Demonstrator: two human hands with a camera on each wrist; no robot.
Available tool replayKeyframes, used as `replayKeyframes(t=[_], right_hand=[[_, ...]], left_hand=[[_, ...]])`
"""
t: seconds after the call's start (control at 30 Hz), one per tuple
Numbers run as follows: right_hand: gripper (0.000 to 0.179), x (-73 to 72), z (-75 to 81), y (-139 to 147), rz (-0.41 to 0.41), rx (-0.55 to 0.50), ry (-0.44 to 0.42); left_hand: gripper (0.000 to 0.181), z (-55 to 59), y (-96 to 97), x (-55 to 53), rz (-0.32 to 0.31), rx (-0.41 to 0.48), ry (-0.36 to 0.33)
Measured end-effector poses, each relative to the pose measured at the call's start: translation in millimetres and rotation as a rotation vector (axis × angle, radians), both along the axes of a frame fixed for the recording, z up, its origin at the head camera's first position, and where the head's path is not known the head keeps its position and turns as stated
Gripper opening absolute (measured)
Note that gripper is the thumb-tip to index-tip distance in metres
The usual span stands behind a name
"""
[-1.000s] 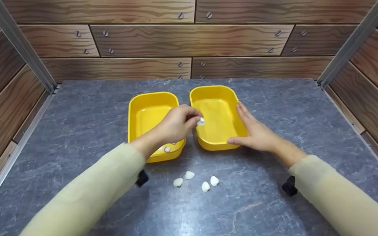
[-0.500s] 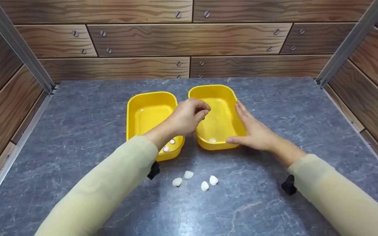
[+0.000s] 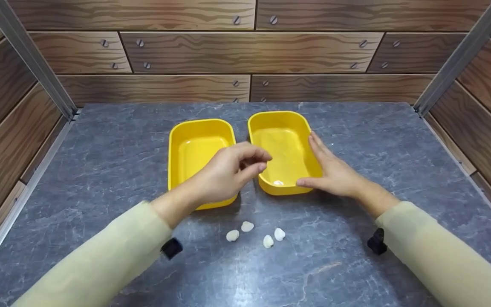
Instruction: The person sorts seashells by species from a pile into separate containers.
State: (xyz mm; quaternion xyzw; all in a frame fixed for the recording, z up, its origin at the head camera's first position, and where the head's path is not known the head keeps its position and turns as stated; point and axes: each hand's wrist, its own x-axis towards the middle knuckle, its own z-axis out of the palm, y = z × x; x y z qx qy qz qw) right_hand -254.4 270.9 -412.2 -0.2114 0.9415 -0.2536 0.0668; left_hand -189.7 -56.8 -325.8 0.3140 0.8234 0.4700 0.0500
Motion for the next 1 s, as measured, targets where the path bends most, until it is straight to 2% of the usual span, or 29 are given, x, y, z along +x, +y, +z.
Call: replayKeyframes(t=[0.1, 0.2, 0.47, 0.7, 1.0], right_hand=[[0.123, -0.8, -0.2, 0, -0.003, 0.009, -0.005], [0.123, -1.0, -0.5, 1, -0.004, 0.017, -0.004], [0.123, -0.8, -0.2, 1, -0.003, 0.018, 0.0], [0.122, -0.5, -1.4, 2, -0.006, 0.014, -0.004], [0.123, -0.7, -0.1, 1, 0.009, 0.012, 0.01]], left_hand=[[0.019, -4.0, -11.8, 12.9, -0.016, 0.005, 0.043], [0.019, -10.3, -22.4, 25.0, -0.029, 0.001, 0.048], [0.023, -36.4, -45.2, 52.5, -0.056, 0.0, -0.077], [0.02, -66.0, -55.6, 62.7, -0.063, -0.05, -0.082], [0.016, -94.7, -62.8, 67.3, -0.053, -0.098, -0.06]])
